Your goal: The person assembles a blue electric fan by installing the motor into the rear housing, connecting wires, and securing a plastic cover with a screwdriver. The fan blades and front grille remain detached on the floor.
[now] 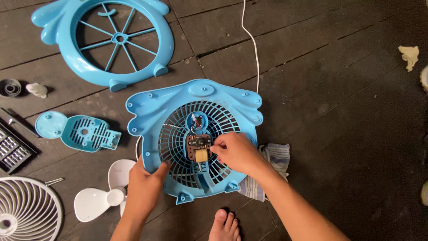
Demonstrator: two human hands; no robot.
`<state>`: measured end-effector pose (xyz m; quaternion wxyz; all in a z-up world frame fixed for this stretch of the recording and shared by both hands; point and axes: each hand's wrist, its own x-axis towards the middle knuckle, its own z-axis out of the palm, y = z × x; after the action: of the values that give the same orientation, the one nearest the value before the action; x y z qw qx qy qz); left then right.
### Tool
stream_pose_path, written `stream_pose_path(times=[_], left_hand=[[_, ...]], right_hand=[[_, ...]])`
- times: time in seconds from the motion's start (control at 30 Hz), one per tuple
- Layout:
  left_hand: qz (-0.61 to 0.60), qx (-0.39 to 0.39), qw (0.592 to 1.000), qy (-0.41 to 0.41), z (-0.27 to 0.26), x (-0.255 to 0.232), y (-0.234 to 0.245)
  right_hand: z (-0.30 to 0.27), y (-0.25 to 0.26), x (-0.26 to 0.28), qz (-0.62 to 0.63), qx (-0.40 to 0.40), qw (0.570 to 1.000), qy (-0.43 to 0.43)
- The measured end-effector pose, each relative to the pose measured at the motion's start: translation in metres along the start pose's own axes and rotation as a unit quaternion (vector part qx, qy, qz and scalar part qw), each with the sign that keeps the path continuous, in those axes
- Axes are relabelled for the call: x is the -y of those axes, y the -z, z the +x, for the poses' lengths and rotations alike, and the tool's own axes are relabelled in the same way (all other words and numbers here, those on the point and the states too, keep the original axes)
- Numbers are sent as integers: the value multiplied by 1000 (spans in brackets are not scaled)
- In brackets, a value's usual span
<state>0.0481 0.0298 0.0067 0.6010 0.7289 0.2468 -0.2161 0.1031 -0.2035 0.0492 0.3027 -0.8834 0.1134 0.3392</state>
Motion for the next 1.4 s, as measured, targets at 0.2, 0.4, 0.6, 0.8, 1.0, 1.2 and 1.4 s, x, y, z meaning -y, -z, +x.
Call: stream_pose_path(times=[0.2,0.4,0.6,0.8,1.0,1.2,1.4], left_hand=[[5,-19,1000,-23,6,21,-6],[-57,-16,997,-50,14,38,-9],[-43,-32,998,-34,9,36,-4],[-31,-7,999,-15,5,15,-1],[-29,-4,998,-52,-1,-9,3],[-37,-1,999,-10,-6,-21,10],[-31,-16,999,-42,-6,-22,11]], right_hand=[[20,-3,-18,52,21,998,-1],[11,-11,-8,-85,-96,988,90],[-23,-5,6,-94,-144,970,171],[-34,-11,22,-89,-119,942,301],[-19,-13,27,-171,-93,917,348],[-17,-18,25,-157,-103,917,352],[-18,-16,27,-121,-109,930,329]])
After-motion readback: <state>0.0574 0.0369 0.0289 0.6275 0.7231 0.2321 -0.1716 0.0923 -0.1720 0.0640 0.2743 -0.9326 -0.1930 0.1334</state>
